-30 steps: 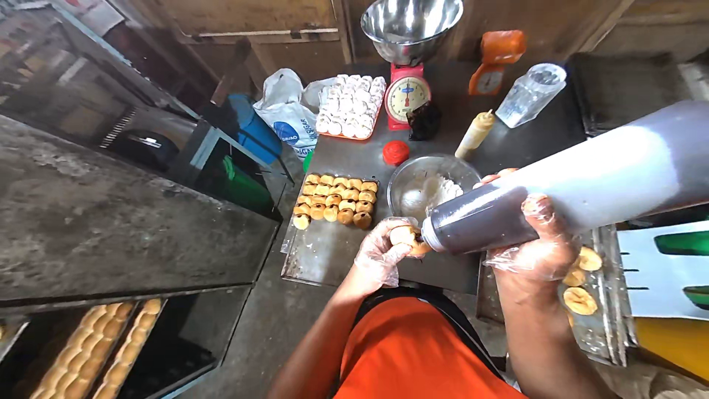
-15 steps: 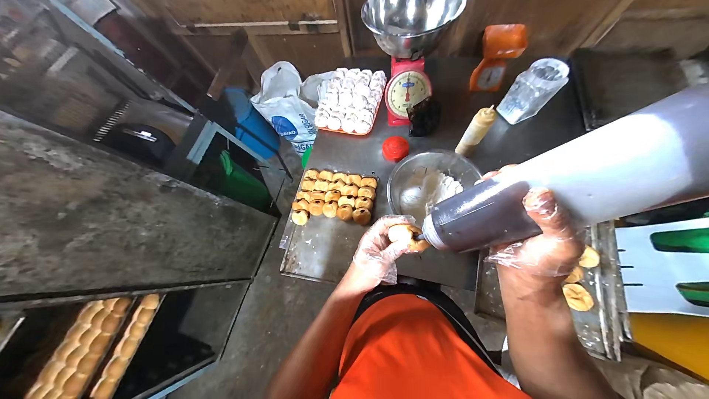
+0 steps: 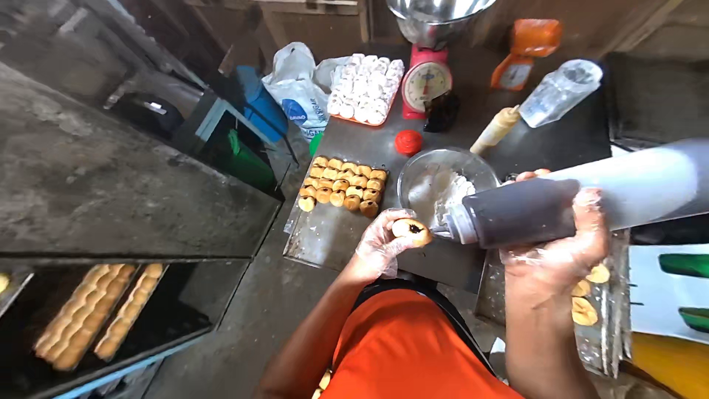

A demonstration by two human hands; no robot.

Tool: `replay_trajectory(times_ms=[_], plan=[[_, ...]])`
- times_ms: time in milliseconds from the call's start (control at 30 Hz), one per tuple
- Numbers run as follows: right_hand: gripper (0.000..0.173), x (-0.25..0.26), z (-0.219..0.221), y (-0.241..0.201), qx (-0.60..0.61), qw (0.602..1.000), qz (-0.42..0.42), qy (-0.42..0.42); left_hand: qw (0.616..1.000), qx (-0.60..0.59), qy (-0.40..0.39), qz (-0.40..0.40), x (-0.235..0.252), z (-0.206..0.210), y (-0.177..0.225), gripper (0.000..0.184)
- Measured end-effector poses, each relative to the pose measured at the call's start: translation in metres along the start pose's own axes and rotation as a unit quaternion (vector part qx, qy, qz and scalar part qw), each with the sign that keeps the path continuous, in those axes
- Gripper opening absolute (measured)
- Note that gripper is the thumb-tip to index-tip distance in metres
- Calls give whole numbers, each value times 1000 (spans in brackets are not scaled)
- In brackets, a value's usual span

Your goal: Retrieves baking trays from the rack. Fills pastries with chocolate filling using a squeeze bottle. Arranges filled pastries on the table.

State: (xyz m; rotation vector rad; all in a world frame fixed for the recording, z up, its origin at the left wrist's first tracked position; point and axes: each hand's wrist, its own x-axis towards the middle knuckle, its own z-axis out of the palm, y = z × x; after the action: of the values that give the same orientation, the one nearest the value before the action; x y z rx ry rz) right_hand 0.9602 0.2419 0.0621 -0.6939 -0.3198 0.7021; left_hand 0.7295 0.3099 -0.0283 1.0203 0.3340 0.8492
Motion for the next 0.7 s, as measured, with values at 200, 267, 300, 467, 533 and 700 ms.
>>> replay_trajectory(times_ms=[200, 267, 300, 467, 533, 700], plan=[[42, -2, -36, 32, -8, 996, 82, 28, 986, 123, 109, -9, -22, -60, -12, 42], [41, -8, -45, 40, -28, 995, 87, 45, 942, 270, 196, -40, -31, -101, -9, 37], [40, -11, -50, 43, -35, 994, 93, 54, 908, 339, 235, -70, -36, -126, -8, 37], [42, -19, -75, 48, -13, 992, 109, 68, 800, 427, 389, -159, -71, -277, -25, 43], [42, -21, -87, 46, -23, 993, 97, 55, 777, 432, 422, -180, -76, -312, -23, 42], [44, -22, -114, 26, -37, 996, 62, 47, 771, 456, 385, -221, -79, -346, -17, 37]])
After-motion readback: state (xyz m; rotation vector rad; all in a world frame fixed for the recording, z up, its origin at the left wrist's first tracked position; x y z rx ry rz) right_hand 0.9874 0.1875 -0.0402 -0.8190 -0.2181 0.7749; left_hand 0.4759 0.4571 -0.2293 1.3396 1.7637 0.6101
